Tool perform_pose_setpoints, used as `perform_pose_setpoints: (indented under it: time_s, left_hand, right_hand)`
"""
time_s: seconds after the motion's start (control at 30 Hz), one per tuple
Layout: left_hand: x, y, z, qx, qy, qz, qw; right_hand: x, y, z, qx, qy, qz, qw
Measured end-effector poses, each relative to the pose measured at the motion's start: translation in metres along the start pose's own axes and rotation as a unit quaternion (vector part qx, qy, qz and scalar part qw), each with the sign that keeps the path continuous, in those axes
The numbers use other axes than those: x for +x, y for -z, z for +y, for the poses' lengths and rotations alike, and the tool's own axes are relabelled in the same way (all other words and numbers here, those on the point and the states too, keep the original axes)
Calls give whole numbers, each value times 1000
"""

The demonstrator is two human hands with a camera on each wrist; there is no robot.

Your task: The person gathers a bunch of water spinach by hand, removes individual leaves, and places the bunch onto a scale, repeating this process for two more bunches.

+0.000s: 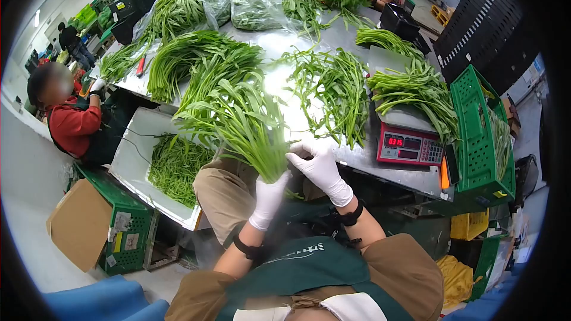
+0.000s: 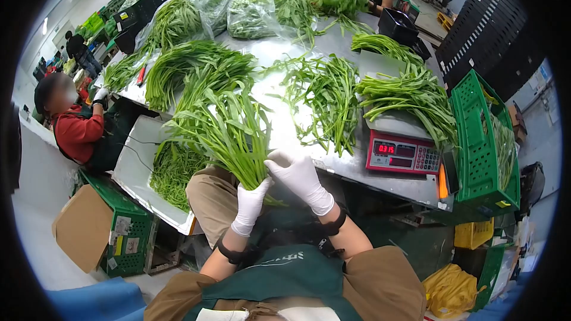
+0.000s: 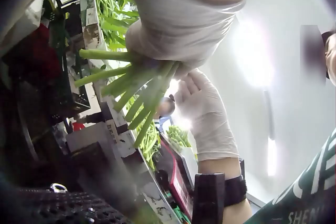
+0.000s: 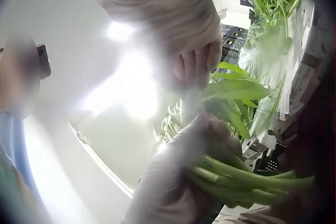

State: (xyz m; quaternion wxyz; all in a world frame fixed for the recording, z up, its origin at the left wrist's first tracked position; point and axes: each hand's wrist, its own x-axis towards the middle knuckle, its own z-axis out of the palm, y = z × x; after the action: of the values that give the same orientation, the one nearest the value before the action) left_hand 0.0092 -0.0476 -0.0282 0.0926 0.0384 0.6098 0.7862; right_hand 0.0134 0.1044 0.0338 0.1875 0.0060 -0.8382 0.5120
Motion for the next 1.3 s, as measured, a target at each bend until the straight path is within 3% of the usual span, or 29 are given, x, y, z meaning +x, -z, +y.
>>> perform_pose_setpoints:
  time_s: [0.13, 0.23, 0.43, 0.5, 0.53, 0.57, 0.6, 0.63, 0.7, 0.73, 0.77, 0.8, 0.83, 0.87, 0.93, 1.03, 1.07, 1.1, 1.13, 1.17, 1.2, 1.27, 1.3]
  left_hand:
    - [-3, -5, 10, -11, 23, -30, 999]
    - [-3, -5, 8, 1, 24, -33, 999]
    - [-3, -5, 3, -24, 31, -31, 999]
    - [-4, -2, 5, -44, 58, -27, 997]
    - [-3, 0, 10, -52, 71, -27, 996]
    - [-2, 2, 13, -61, 86, -27, 994]
    - [-1, 5, 14, -87, 98, -34, 991]
    - [1, 7, 15, -113, 114, -42, 986]
    - [7, 13, 7, -208, 154, -72, 963]
    - [9, 15, 6, -243, 170, -81, 952]
    - [11, 15, 5, -276, 186, -90, 939]
    - [13, 16, -22, -197, 84, -65, 975]
    - [15, 28, -43, -182, 79, -78, 977]
    - [16, 38, -56, -167, 74, -91, 979]
    - [18, 49, -47, -174, 86, -88, 977]
    - [10, 37, 27, -251, 141, -38, 957]
    - [7, 39, 34, -277, 165, -21, 946]
    - [12, 56, 28, -294, 115, -57, 947]
    - [13, 52, 41, -279, 81, -55, 955]
    - [13, 45, 61, -265, 45, -54, 962]
    - [15, 40, 72, -223, 38, -42, 973]
    - [18, 31, 82, -164, 33, -29, 985]
    - [22, 29, 79, -165, 52, -42, 984]
  right_hand:
    - [1, 15, -4, -66, 66, -4, 996]
    - [8, 23, -17, -209, 224, 41, 951]
    - [10, 18, -15, -317, 304, 58, 896]
    - [18, 29, -21, -204, 319, 187, 907]
    - [18, 39, -17, -97, 262, 237, 931]
    - [18, 40, -21, 68, 148, 338, 927]
    - [27, 58, -50, 223, 97, 384, 891]
    - [42, 69, -65, 354, 93, 438, 821]
    - [48, 72, -77, 477, 138, 381, 780]
    - [41, 57, -72, 354, 169, 244, 887]
    - [30, 25, -63, 216, 190, 96, 953]
    - [36, -1, -85, 176, 178, -70, 966]
    - [42, -28, -109, 117, 167, -232, 951]
    - [28, -55, -108, -219, 281, -317, 879]
    - [22, -60, -85, -134, 292, -273, 907]
    - [12, -41, -51, -15, 303, -213, 929]
    - [11, -23, -52, 19, 230, -161, 960]
    - [9, -3, -47, 41, 205, -127, 970]
    - [5, 8, -24, -55, 231, -35, 971]
    - [-2, 24, -1, -102, 159, 13, 982]
    - [-7, 46, 14, -184, 55, 19, 981]
    - [-17, 76, 56, -320, 39, 72, 944]
    - [-26, 91, 68, -395, -12, 38, 918]
